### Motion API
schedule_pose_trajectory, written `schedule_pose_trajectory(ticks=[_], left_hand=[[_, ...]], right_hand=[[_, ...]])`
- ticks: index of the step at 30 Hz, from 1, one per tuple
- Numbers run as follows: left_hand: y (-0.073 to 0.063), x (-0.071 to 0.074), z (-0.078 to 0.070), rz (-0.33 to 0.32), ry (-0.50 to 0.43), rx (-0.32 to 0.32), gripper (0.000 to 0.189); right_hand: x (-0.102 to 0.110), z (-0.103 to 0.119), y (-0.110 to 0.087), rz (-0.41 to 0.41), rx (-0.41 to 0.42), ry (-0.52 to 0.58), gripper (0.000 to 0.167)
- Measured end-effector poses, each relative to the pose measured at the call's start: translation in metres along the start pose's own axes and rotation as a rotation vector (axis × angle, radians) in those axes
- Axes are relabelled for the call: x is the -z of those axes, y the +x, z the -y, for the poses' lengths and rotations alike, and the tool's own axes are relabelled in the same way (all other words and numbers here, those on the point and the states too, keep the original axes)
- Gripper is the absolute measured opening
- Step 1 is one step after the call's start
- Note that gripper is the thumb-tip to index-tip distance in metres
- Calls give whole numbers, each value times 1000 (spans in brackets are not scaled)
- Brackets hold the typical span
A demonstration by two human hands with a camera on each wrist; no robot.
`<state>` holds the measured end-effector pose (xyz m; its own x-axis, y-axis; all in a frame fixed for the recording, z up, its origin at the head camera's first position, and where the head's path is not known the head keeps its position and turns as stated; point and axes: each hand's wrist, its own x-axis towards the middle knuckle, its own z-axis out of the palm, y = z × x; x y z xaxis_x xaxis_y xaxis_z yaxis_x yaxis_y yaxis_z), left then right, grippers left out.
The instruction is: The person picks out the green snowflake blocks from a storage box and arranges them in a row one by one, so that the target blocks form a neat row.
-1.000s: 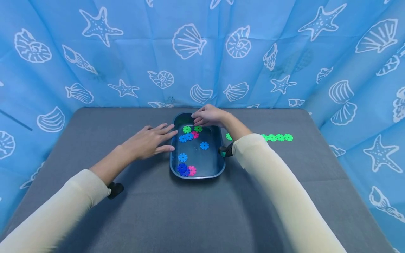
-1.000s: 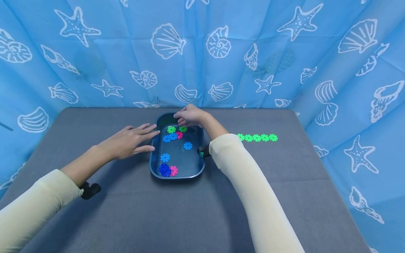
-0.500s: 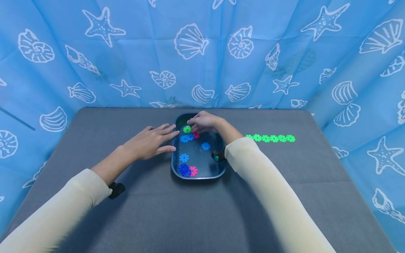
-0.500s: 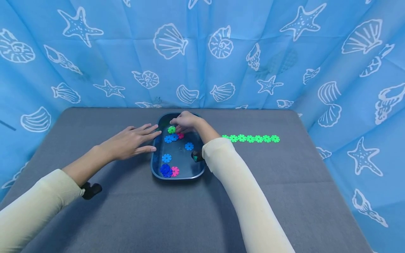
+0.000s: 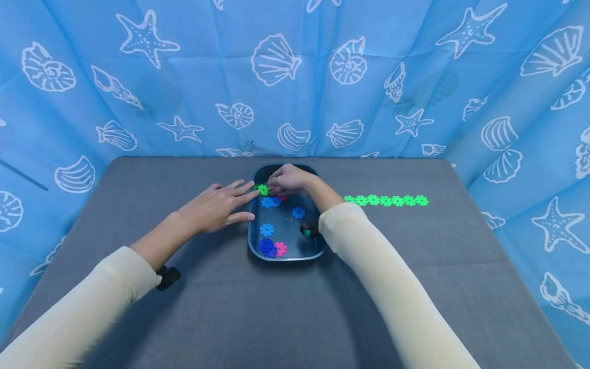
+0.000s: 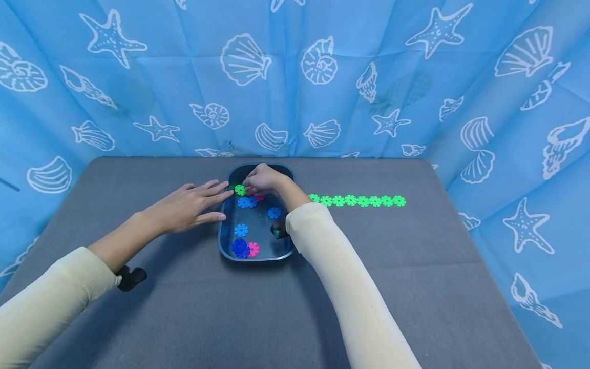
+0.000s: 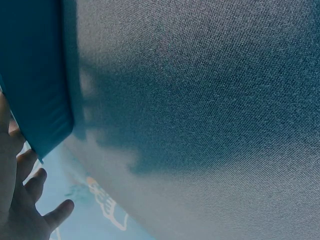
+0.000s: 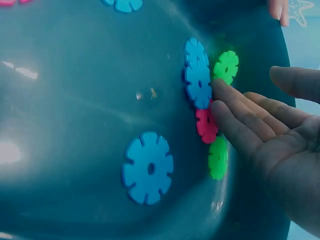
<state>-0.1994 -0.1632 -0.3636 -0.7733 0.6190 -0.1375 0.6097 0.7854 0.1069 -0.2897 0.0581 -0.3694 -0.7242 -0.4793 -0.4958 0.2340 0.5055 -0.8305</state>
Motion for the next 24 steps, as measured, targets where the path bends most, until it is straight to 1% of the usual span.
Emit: schedule_pose_trajectory(ticks=[4, 14, 24], left_hand=[[0, 0, 0, -2, -1, -2, 71], [-1, 1, 1, -5, -11, -8, 71], [-2, 0, 1, -8, -18, -11, 70]], right_hand=[[-5, 1, 3, 6, 12, 5, 41], [-14, 2, 10, -15, -3, 79, 38], [-22, 0, 8, -106, 12, 90, 37]])
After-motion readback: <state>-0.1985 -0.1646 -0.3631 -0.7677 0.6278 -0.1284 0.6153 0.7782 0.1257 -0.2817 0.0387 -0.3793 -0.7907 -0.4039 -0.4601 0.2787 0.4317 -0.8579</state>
